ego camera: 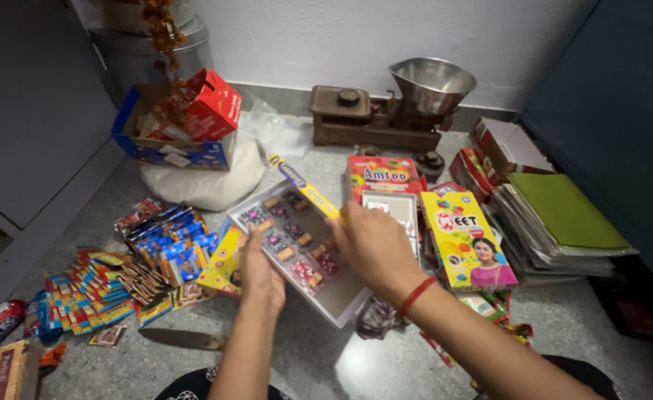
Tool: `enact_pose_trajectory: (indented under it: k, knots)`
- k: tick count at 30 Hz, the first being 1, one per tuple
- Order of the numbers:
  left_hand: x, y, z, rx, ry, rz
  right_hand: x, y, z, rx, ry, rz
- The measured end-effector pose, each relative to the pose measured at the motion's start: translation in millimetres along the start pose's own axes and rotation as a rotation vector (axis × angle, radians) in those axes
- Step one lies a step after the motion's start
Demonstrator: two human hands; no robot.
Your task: The person sits on the floor and organizes various cosmetic boxes. They open a box containing small packets, wipe the box with a cloth, and then place the packets into another box.
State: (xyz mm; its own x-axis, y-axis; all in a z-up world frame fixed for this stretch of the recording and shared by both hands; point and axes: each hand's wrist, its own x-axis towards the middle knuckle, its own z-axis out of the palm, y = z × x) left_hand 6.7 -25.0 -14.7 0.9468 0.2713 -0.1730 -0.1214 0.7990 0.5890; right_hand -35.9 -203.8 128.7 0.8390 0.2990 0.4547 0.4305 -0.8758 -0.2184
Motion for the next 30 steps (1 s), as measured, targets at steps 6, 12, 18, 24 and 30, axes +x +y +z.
enact_pose_trajectory:
  k: [6,12,18,24,30]
  knots:
    - [0.2,1.1,2.2,-0.039,0.043,-0.024,-11.6,-15.8,13.3,-0.018,0.062,-0.301]
    - [4.5,-2.2,0.3,-0.109,0.008,0.01,-26.5,-29.6,20.1,-0.102,0.121,-0.52]
    - [6.9,-4.5,1.1,-0.168,-0.031,0.05,-26.1,-29.1,17.6,0.003,-0.087,-0.365]
    - [-1.0,1.0,4.8,-0.137,0.006,-0.026,6.4,29.5,12.2,0.126,0.239,-0.163]
    - [-8.2,4.7,16.3,-0.04,-0.035,-0.123,18.3,91.7,26.1,0.388,-0.277,0.341]
